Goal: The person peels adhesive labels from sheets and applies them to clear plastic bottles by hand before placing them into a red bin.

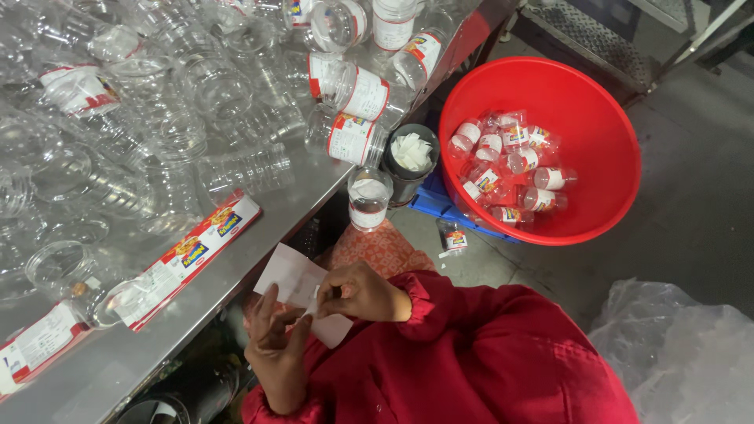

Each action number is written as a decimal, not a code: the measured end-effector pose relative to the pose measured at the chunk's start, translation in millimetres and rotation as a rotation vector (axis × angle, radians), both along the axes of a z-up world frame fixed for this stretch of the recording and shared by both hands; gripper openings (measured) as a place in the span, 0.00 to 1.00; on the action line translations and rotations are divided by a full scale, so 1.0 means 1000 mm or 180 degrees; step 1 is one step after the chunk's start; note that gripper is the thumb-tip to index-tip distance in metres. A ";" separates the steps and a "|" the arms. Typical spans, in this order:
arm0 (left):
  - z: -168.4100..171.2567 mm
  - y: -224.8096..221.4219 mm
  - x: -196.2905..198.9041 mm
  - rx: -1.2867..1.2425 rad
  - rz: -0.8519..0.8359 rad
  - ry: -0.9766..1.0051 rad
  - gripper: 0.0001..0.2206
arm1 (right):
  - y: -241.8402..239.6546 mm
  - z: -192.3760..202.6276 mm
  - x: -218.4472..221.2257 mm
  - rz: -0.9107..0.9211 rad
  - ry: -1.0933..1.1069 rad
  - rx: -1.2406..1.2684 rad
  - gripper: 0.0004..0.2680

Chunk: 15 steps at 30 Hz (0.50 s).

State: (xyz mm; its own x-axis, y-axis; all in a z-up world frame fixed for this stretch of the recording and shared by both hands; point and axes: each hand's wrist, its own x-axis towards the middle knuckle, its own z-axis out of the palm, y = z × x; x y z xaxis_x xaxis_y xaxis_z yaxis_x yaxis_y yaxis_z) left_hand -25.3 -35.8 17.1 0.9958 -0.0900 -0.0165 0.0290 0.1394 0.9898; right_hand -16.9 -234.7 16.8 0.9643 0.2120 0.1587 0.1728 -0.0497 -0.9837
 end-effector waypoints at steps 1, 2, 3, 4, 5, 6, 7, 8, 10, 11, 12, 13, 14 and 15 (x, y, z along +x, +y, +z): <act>0.000 -0.001 0.000 0.0049 0.0036 -0.0025 0.31 | -0.001 0.000 0.001 0.0016 -0.0012 -0.0029 0.06; 0.001 -0.001 -0.001 0.0102 0.0069 -0.0048 0.30 | 0.000 -0.001 0.001 0.0028 -0.0023 -0.0054 0.06; 0.002 -0.002 -0.001 0.0063 0.0056 -0.0046 0.31 | 0.001 -0.001 0.000 0.0012 0.0045 0.0015 0.06; 0.002 -0.003 -0.002 0.0022 0.0041 -0.0043 0.31 | 0.001 -0.001 -0.001 -0.0006 0.0115 0.0081 0.06; 0.003 -0.004 -0.003 -0.0020 0.0027 -0.0040 0.31 | 0.002 0.000 -0.002 -0.0024 0.0186 0.0147 0.06; 0.003 -0.005 -0.004 0.0003 0.0100 -0.0047 0.31 | 0.003 0.001 -0.001 -0.0133 -0.0146 -0.0104 0.06; 0.003 -0.006 -0.005 0.0026 0.0173 -0.0054 0.32 | 0.004 0.003 -0.001 -0.0241 -0.0478 -0.0355 0.06; 0.003 -0.007 -0.006 0.0049 0.0242 -0.0058 0.32 | 0.005 0.004 -0.001 -0.0353 -0.0808 -0.0605 0.07; 0.002 -0.009 -0.008 0.0061 0.0350 0.0025 0.33 | 0.009 0.008 -0.005 -0.0277 -0.0669 -0.0562 0.09; 0.002 -0.010 -0.009 0.0068 0.0401 0.0065 0.33 | 0.011 0.009 -0.006 -0.0242 -0.0600 -0.0539 0.10; 0.002 -0.011 -0.010 -0.0013 0.0444 -0.0029 0.33 | 0.011 0.010 -0.007 -0.0224 -0.0677 -0.0654 0.10; 0.002 -0.012 -0.010 -0.0094 0.0488 -0.0123 0.33 | 0.012 0.009 -0.007 -0.0206 -0.0753 -0.0768 0.10; 0.001 -0.014 -0.011 -0.0173 0.0532 -0.0220 0.33 | 0.013 0.008 -0.008 -0.0186 -0.0832 -0.0881 0.10; 0.001 -0.016 -0.012 -0.0352 0.0624 -0.0119 0.32 | 0.016 0.007 -0.009 -0.0309 -0.1079 -0.0997 0.10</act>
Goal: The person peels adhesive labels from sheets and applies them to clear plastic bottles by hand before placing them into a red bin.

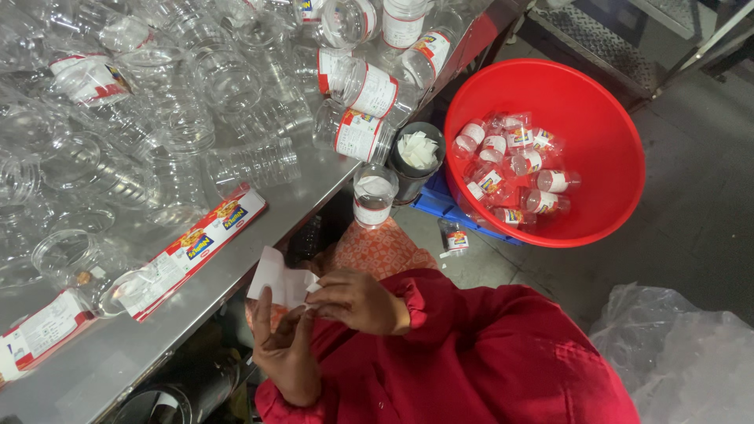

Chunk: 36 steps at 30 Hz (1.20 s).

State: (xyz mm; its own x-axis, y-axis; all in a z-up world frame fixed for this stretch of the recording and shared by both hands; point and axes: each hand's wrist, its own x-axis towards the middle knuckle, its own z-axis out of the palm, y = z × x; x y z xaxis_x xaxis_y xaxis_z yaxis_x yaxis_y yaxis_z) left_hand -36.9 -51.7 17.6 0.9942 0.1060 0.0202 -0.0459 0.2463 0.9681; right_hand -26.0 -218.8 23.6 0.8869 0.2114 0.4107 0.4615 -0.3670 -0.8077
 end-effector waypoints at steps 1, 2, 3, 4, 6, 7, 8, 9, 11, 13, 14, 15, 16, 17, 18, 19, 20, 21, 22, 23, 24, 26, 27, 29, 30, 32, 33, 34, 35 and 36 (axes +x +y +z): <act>-0.001 -0.002 -0.002 -0.0188 0.0086 0.0089 0.31 | 0.004 -0.002 -0.001 -0.0098 -0.0256 -0.0109 0.10; -0.003 -0.004 -0.003 -0.0376 0.0172 0.0179 0.30 | 0.008 -0.005 -0.003 -0.0195 -0.0511 -0.0219 0.10; -0.004 -0.004 -0.003 -0.0430 0.0195 0.0215 0.30 | 0.010 -0.007 -0.004 -0.0214 -0.0535 -0.0300 0.10; -0.005 -0.005 -0.004 -0.0484 0.0218 0.0251 0.30 | 0.012 -0.010 -0.004 -0.0233 -0.0559 -0.0381 0.10; -0.008 -0.006 -0.005 -0.0493 0.0258 0.0214 0.30 | 0.012 -0.017 -0.004 -0.0255 -0.0509 -0.0338 0.09; -0.009 -0.008 -0.006 -0.0450 0.0274 0.0141 0.30 | 0.011 -0.019 -0.004 -0.0260 -0.0436 -0.0216 0.09; -0.011 -0.009 -0.007 -0.0406 0.0289 0.0068 0.29 | 0.011 -0.021 -0.004 -0.0264 -0.0362 -0.0094 0.09; -0.012 -0.010 -0.007 -0.0454 0.0276 0.0081 0.30 | 0.010 -0.022 -0.003 -0.0225 -0.0177 0.0035 0.08; -0.015 -0.011 -0.008 -0.0550 0.0249 0.0109 0.32 | 0.009 -0.022 -0.002 -0.0144 0.0193 0.0293 0.08; -0.015 -0.011 -0.007 -0.0515 0.0234 0.0093 0.32 | 0.008 -0.019 -0.003 -0.0150 0.0137 0.0257 0.07; -0.014 -0.010 -0.008 -0.0497 0.0227 0.0084 0.32 | 0.007 -0.016 -0.003 -0.0153 0.0109 0.0238 0.06; -0.011 -0.005 -0.007 -0.0402 0.0018 0.0119 0.32 | 0.005 -0.013 -0.002 -0.0046 -0.0143 0.0109 0.06; -0.008 0.003 -0.005 -0.0306 -0.0190 0.0154 0.31 | 0.001 -0.010 -0.001 0.0062 -0.0393 -0.0022 0.06; -0.005 0.009 -0.004 -0.0211 -0.0397 0.0195 0.30 | -0.002 -0.008 0.000 0.0171 -0.0637 -0.0156 0.07; -0.004 0.012 -0.004 -0.0183 -0.0501 0.0286 0.31 | -0.003 -0.007 0.000 0.0237 -0.0708 -0.0307 0.07; -0.003 0.015 -0.004 -0.0155 -0.0601 0.0380 0.32 | -0.005 -0.007 0.000 0.0307 -0.0776 -0.0457 0.06; -0.003 0.016 -0.005 -0.0127 -0.0701 0.0474 0.33 | -0.005 -0.008 0.000 0.0376 -0.0844 -0.0607 0.06; -0.004 0.015 -0.005 -0.0187 -0.0643 0.0419 0.32 | -0.005 -0.009 0.000 0.0312 -0.0906 -0.0586 0.07; -0.007 0.012 -0.006 -0.0248 -0.0585 0.0364 0.30 | -0.003 -0.011 0.000 0.0248 -0.0969 -0.0565 0.07; -0.010 0.011 -0.006 -0.0308 -0.0523 0.0307 0.29 | -0.002 -0.014 0.000 0.0187 -0.1032 -0.0542 0.07; -0.014 0.011 -0.006 -0.0378 -0.0516 0.0408 0.30 | -0.001 -0.016 0.001 0.0051 -0.0769 -0.0220 0.07; -0.023 0.008 -0.004 -0.0534 -0.0497 0.0604 0.30 | -0.002 -0.022 0.002 -0.0209 -0.0234 0.0404 0.06; -0.026 0.008 -0.004 -0.0536 -0.0446 0.0599 0.30 | -0.007 -0.024 0.007 -0.0183 0.0278 0.0925 0.05; -0.026 0.007 -0.005 -0.0538 -0.0342 0.0589 0.30 | -0.017 -0.025 0.019 -0.0129 0.1311 0.1961 0.06; -0.025 0.005 -0.006 -0.0425 -0.0213 0.0497 0.30 | -0.021 -0.023 0.017 -0.0110 0.0930 0.1479 0.04; -0.018 0.000 -0.005 -0.0189 0.0036 0.0314 0.31 | -0.025 -0.014 0.008 -0.0084 0.0167 0.0525 0.01; -0.013 -0.002 -0.006 0.0149 0.0112 0.0148 0.31 | -0.023 -0.009 0.005 -0.0055 0.0003 0.0337 0.02; -0.008 -0.004 -0.007 0.0486 0.0187 -0.0019 0.30 | -0.017 -0.005 0.003 -0.0024 -0.0160 0.0148 0.04; -0.003 -0.004 -0.007 0.0830 0.0264 -0.0190 0.30 | -0.013 -0.003 0.002 0.0009 -0.0327 -0.0034 0.05; 0.001 -0.005 -0.007 0.1164 0.0272 -0.0356 0.30 | -0.012 -0.001 0.003 0.0055 -0.0562 -0.0174 0.06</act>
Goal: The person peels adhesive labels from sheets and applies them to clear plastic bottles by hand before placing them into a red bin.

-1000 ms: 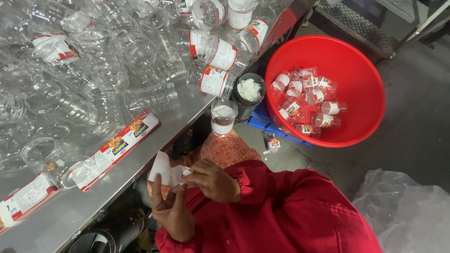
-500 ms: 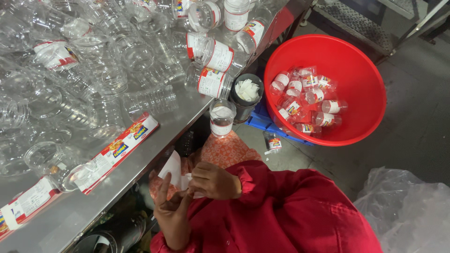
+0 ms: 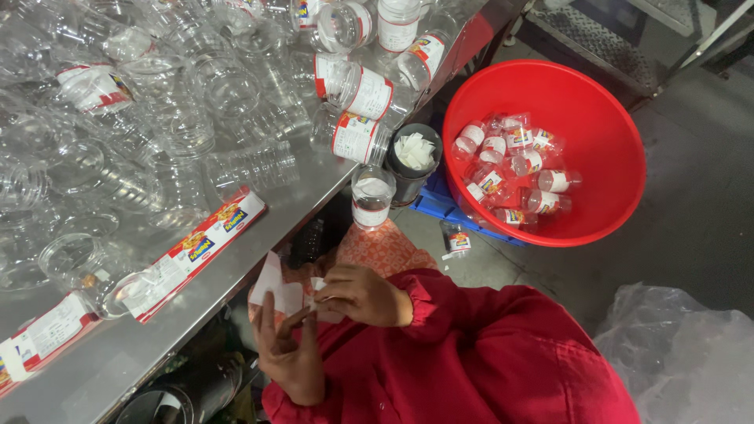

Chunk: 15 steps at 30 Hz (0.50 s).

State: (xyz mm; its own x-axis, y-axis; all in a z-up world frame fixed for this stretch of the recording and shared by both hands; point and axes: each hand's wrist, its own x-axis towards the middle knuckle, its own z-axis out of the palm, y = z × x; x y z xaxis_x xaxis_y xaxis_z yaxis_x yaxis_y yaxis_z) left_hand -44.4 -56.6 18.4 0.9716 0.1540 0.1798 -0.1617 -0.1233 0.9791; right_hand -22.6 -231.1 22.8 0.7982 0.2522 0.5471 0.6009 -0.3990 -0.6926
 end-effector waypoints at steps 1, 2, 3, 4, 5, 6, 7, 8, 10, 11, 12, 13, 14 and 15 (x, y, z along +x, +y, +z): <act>0.003 0.000 0.000 0.0345 0.0004 -0.0157 0.30 | 0.001 0.001 0.002 0.0048 -0.0240 -0.0138 0.07; 0.006 0.000 0.000 0.0691 0.0008 -0.0314 0.30 | 0.002 0.001 0.004 0.0096 -0.0480 -0.0277 0.07; 0.008 0.001 0.000 0.0946 -0.0021 -0.0447 0.30 | 0.000 0.000 0.005 0.0181 -0.0537 -0.0402 0.08; 0.009 0.003 0.000 0.1202 -0.0051 -0.0581 0.30 | -0.002 -0.002 0.006 0.0266 -0.0595 -0.0528 0.09; 0.010 0.004 -0.001 0.1454 -0.0090 -0.0705 0.30 | -0.003 -0.004 0.005 0.0345 -0.0641 -0.0656 0.11; 0.010 0.005 -0.001 0.1501 -0.0159 -0.0701 0.31 | -0.002 -0.006 0.004 0.0331 -0.0643 -0.0683 0.10; 0.011 0.007 0.000 0.1542 -0.0219 -0.0706 0.31 | -0.002 -0.009 0.005 0.0321 -0.0655 -0.0717 0.09; 0.011 0.008 0.000 0.1582 -0.0279 -0.0711 0.31 | -0.001 -0.011 0.006 0.0312 -0.0668 -0.0751 0.08; 0.012 0.008 0.001 0.1361 -0.0341 -0.0285 0.32 | -0.002 -0.016 0.008 0.0346 -0.0800 -0.0833 0.09; 0.012 0.008 0.002 0.1250 -0.0374 -0.0073 0.32 | -0.002 -0.017 0.008 0.0362 -0.0866 -0.0871 0.09; 0.011 0.006 0.002 0.1059 -0.0395 0.0000 0.32 | -0.002 -0.018 0.009 0.0343 -0.0871 -0.0815 0.09; 0.010 0.005 0.001 0.0869 -0.0414 0.0074 0.32 | -0.002 -0.019 0.009 0.0325 -0.0875 -0.0757 0.09; 0.008 0.005 0.000 0.0679 -0.0432 0.0148 0.32 | -0.003 -0.020 0.008 0.0307 -0.0879 -0.0699 0.08; 0.005 0.006 0.001 0.0318 -0.0460 0.0222 0.31 | -0.003 -0.021 0.006 0.0259 -0.0365 -0.0352 0.07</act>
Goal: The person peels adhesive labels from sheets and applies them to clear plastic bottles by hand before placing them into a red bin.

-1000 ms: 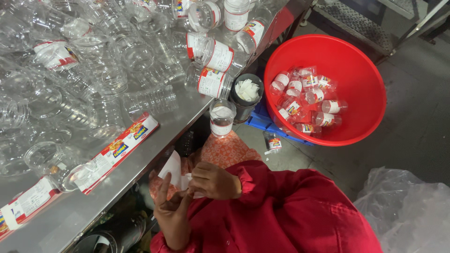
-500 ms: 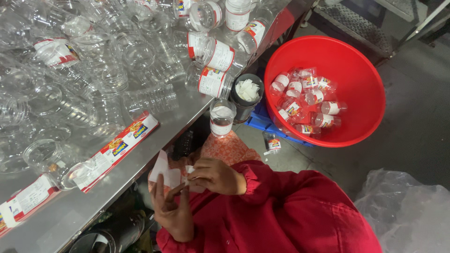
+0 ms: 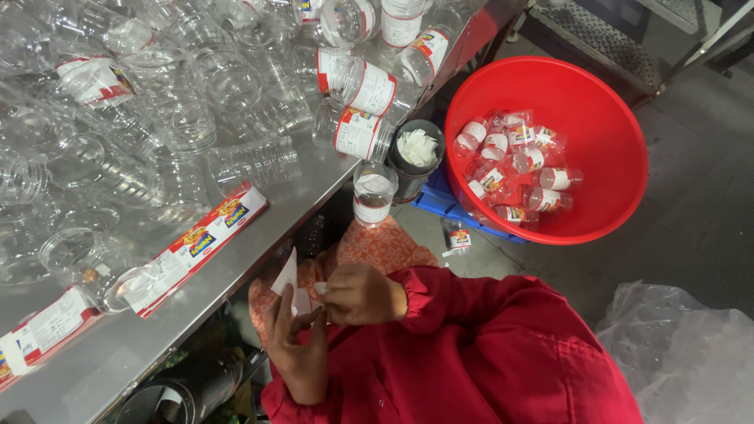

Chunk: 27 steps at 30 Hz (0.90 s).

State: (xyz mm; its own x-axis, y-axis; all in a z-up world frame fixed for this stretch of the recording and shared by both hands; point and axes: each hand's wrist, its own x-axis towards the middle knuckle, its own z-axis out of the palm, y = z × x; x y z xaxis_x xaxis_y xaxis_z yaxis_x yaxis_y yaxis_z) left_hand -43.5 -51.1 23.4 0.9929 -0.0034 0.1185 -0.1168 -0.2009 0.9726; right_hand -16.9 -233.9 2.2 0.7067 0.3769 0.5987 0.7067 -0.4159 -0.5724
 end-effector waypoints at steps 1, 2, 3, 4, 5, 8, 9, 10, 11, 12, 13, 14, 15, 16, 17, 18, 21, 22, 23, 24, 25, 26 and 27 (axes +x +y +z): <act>-0.004 0.001 0.001 -0.0356 -0.0010 0.0101 0.31 | 0.000 -0.002 -0.005 -0.0055 0.0528 0.0325 0.05; -0.010 0.002 0.002 -0.0711 -0.0016 0.0205 0.31 | -0.001 -0.007 -0.009 -0.0102 0.1064 0.0646 0.03; -0.015 0.004 0.002 -0.1010 0.0050 0.0432 0.31 | -0.003 -0.014 -0.005 -0.0213 0.1734 0.1156 0.03; -0.020 0.009 0.002 -0.1307 0.0117 0.0661 0.31 | -0.007 -0.022 0.004 -0.0326 0.2407 0.1668 0.04; -0.025 0.013 0.003 -0.1605 0.0185 0.0888 0.31 | -0.010 -0.031 0.009 -0.0443 0.3079 0.2179 0.05; -0.032 0.023 0.011 -0.2262 -0.0031 0.0808 0.29 | -0.030 -0.053 0.030 -0.0433 0.3086 0.3965 0.08; -0.031 0.026 0.015 -0.2383 -0.0011 0.0879 0.29 | -0.041 -0.058 0.038 -0.0756 0.3000 0.4171 0.08; -0.030 0.027 0.018 -0.2511 0.0019 0.0957 0.28 | -0.055 -0.061 0.045 -0.1088 0.2922 0.4361 0.08; -0.029 0.029 0.021 -0.2639 0.0050 0.1035 0.28 | -0.071 -0.062 0.054 -0.1206 0.1836 0.3891 0.08; -0.028 0.031 0.022 -0.2845 0.0019 0.1161 0.28 | -0.087 -0.063 0.062 -0.1297 0.0781 0.3363 0.08; -0.030 0.036 0.022 -0.3051 -0.0011 0.1287 0.28 | -0.106 -0.062 0.069 -0.1952 0.0462 0.2882 0.06; -0.034 0.040 0.022 -0.3260 -0.0039 0.1402 0.27 | -0.127 -0.060 0.079 -0.2564 0.0131 0.2365 0.05; -0.041 0.044 0.023 -0.3398 -0.0130 0.1374 0.28 | -0.145 -0.060 0.088 -0.3043 -0.0298 0.1550 0.04; -0.049 0.048 0.026 -0.3536 -0.0212 0.1336 0.28 | -0.163 -0.062 0.097 -0.3454 -0.0723 0.0706 0.03; -0.058 0.052 0.027 -0.3673 -0.0294 0.1296 0.29 | -0.182 -0.068 0.106 -0.3483 -0.0560 0.0219 0.02; -0.066 0.055 0.027 -0.3765 -0.0331 0.1350 0.29 | -0.198 -0.079 0.114 -0.3487 -0.0377 -0.0262 0.05; -0.078 0.056 0.030 -0.4024 -0.0278 0.1489 0.30 | -0.245 -0.121 0.135 -0.2869 0.0940 -0.1438 0.06; -0.078 0.053 0.030 -0.4088 -0.0168 0.1515 0.30 | -0.254 -0.130 0.137 -0.2510 0.1477 -0.1779 0.05; -0.076 0.049 0.032 -0.4153 -0.0058 0.1539 0.31 | -0.263 -0.135 0.136 -0.2469 0.1109 -0.1901 0.09; -0.075 0.045 0.032 -0.4229 -0.0179 0.1446 0.31 | -0.269 -0.135 0.136 -0.2387 0.0740 -0.2016 0.12; -0.073 0.042 0.033 -0.4299 -0.0300 0.1350 0.31 | -0.276 -0.127 0.133 -0.2702 0.0965 -0.2151 0.11; -0.071 0.041 0.033 -0.4356 -0.0409 0.1246 0.30 | -0.271 -0.117 0.133 -0.3004 0.1189 -0.2284 0.10; -0.070 0.037 0.032 -0.4276 -0.0409 0.1212 0.29 | -0.262 -0.105 0.127 -0.2886 0.0447 -0.1802 0.12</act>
